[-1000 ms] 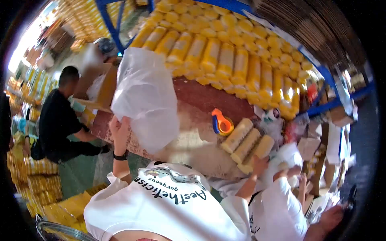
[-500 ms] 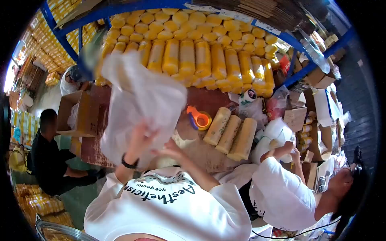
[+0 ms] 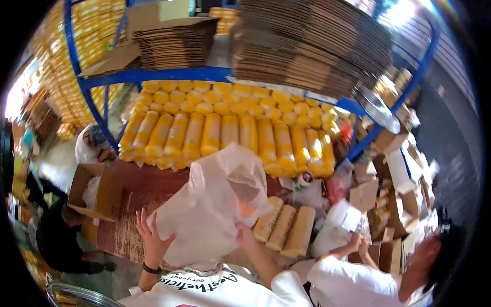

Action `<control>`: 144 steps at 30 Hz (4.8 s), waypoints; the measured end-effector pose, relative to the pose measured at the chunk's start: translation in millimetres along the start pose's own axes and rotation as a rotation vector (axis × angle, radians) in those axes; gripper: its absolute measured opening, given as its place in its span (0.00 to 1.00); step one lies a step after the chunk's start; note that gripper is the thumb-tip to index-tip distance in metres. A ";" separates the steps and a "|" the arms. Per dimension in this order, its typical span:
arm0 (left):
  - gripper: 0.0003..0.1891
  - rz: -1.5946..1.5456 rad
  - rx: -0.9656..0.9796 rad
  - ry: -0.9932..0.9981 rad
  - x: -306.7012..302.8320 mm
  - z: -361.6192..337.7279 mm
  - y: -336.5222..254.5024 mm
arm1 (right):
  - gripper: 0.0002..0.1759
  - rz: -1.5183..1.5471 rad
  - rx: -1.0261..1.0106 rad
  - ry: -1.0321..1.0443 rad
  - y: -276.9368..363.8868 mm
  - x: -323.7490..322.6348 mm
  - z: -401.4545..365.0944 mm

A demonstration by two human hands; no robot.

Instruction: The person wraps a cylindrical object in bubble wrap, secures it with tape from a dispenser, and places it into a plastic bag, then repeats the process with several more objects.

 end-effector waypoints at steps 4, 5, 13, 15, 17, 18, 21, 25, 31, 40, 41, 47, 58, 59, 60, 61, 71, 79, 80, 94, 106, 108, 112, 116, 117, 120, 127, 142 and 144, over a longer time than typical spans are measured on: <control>0.47 -0.646 -0.015 0.409 69.0 -11.5 19.4 | 0.19 -0.181 0.181 0.124 -44.2 40.2 -14.0; 0.44 -0.685 -0.010 0.672 87.7 -19.5 -9.0 | 0.19 -0.233 0.233 0.155 -57.4 46.3 -16.8; 0.22 -0.699 0.089 0.347 64.3 -16.3 -6.8 | 0.21 -0.656 0.285 0.248 -88.7 90.1 -28.3; 0.19 -0.757 -0.119 0.028 54.4 -19.4 47.3 | 0.21 -0.781 0.184 0.174 -74.3 104.8 -20.6; 0.16 -0.594 -0.181 -0.326 20.5 -30.8 87.6 | 0.22 -0.847 0.056 0.115 -55.0 111.4 -8.3; 0.15 -0.606 -0.260 -0.388 8.8 -37.3 103.1 | 0.20 -0.786 -0.009 0.163 -45.7 103.1 0.7; 0.15 -0.505 -0.265 -0.358 -14.5 -63.3 123.9 | 0.17 -0.663 -0.146 0.098 -11.0 75.6 4.3; 0.18 -0.477 -0.102 -0.154 -18.2 -87.6 96.9 | 0.27 -0.957 -0.429 0.151 17.1 52.8 11.7; 0.17 -0.171 -0.271 0.092 -29.1 -153.0 23.8 | 0.46 -1.283 -0.416 0.769 -42.3 149.2 -21.4; 0.04 -0.483 -0.220 -0.851 -141.8 -293.7 -8.4 | 0.43 -1.418 0.198 1.510 -237.0 160.1 -151.2; 0.05 -0.489 -0.254 -0.905 -146.4 -304.1 -1.9 | 0.41 -1.470 0.148 1.488 -249.8 160.2 -154.4; 0.08 -0.431 -0.411 -0.965 -190.6 -367.4 38.6 | 0.33 -1.758 0.105 1.332 -337.0 173.7 -145.6; 0.31 -0.175 -0.855 -1.257 -232.6 -593.1 26.8 | 0.34 -1.592 -0.299 1.476 -474.0 341.1 -264.2; 0.33 -0.152 -0.884 -1.262 -234.6 -608.2 17.1 | 0.34 -1.591 -0.315 1.519 -487.7 344.9 -279.9; 0.46 -0.230 -0.890 -1.231 -229.7 -616.7 14.9 | 0.35 -1.598 -0.320 1.568 -503.2 344.1 -297.6; 0.51 -0.270 -0.854 -1.274 -231.1 -621.2 5.6 | 0.35 -1.610 -0.313 1.622 -519.4 336.2 -317.0; 0.31 -0.062 -1.004 -1.743 -166.5 -738.5 -38.8 | 0.59 -1.048 1.269 2.313 -586.9 164.8 -491.0; 0.31 -0.256 -0.930 -2.247 -75.1 -752.7 -25.1 | 0.41 -1.488 0.726 2.761 -581.6 120.7 -460.3; 0.32 -0.242 -0.877 -2.332 -65.3 -756.4 -27.1 | 0.39 -1.478 0.544 2.919 -573.1 125.5 -462.9; 0.15 -1.454 -1.377 -2.342 136.6 -836.6 -68.0 | 0.24 -1.629 0.649 3.172 -516.2 79.6 -413.4; 0.27 -0.513 -2.537 -0.254 200.0 -911.3 -99.0 | 0.30 -1.559 0.471 2.955 -533.0 91.5 -374.8; 0.33 -0.712 -2.426 0.031 259.9 -902.8 -61.5 | 0.31 -1.661 0.458 2.797 -527.6 100.8 -358.1; 0.30 -0.635 -2.372 0.026 236.4 -908.5 -36.9 | 0.31 -1.918 0.621 2.362 -511.5 111.4 -323.9; 0.43 -0.532 -2.164 0.035 135.7 -874.3 -10.5 | 0.31 -1.964 0.582 2.120 -496.6 114.9 -291.6; 0.45 -0.536 -2.037 -0.051 120.9 -861.6 1.0 | 0.31 -1.951 0.542 2.069 -489.9 117.0 -283.6; 0.38 -0.587 -1.885 0.059 145.4 -868.3 42.0 | 0.30 -1.975 0.411 1.935 -472.8 133.1 -271.7; 0.42 -0.286 -1.984 0.293 99.6 -870.1 151.5 | 0.27 -1.959 0.249 1.474 -437.6 117.4 -221.3; 0.47 -1.354 -1.038 0.649 279.6 -488.6 251.5 | 0.25 -2.012 0.229 0.594 -356.1 -2.5 -181.2; 0.49 -0.559 -0.755 1.063 259.6 -468.7 212.0 | 0.24 -1.978 0.241 0.559 -348.2 0.0 -173.3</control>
Point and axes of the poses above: each hand's wrist, its own z-axis towards the middle knuckle, its own x-axis out of the palm, y = z × x, the point moved 9 cm from there along z, towards the middle knuckle
